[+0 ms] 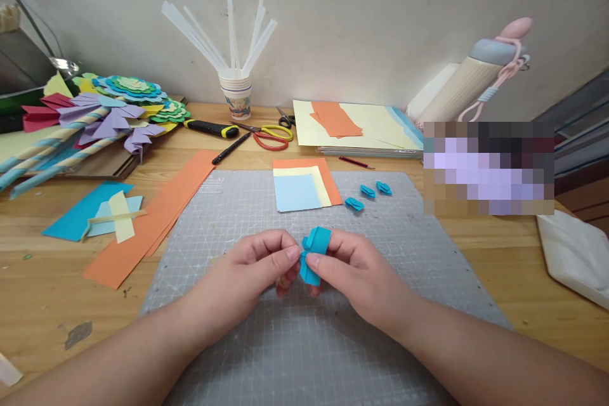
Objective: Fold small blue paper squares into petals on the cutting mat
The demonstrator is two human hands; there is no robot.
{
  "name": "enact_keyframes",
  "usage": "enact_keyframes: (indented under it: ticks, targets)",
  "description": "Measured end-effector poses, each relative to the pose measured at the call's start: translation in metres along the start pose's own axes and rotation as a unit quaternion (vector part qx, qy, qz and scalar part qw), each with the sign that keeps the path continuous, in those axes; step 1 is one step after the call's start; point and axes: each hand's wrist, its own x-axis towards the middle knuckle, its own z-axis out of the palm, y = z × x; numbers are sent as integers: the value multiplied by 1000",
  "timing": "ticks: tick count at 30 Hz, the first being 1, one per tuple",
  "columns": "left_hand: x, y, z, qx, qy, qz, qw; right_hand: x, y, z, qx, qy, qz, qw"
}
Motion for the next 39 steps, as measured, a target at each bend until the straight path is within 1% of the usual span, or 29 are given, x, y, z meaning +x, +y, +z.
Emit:
enact_keyframes:
  ticks: [4,9,12,22,27,31,33,35,39]
  targets:
    - [-1,2,2,58,-21,25,998,-1,-2,-1,10,-15,8,1000]
    - [-2,2,3,73,-35,28,996,-1,-2,-1,17,-29,3,999]
    - [-2,2,3,71,-33,39,996,0,-2,0,19,-35,-4,999]
    - [-2,0,1,61,-28,40,997,-1,-3,1,20,-33,-1,999]
    - [-4,0,2,66,-31,48,996,-1,-3,1,26,-36,0,999]
    - [-6,1,2,50,-39,59,996,-1,-2,1,32,-34,-7,999]
    - [-6,2,3,63,-33,65,995,-1,-1,1,31,-27,-16,999]
    - [-6,3,4,93,-14,68,993,-1,0,1,28,-20,-27,999]
    - [-5,4,6,131,21,55,990,-2,1,2,32,-24,-39,998]
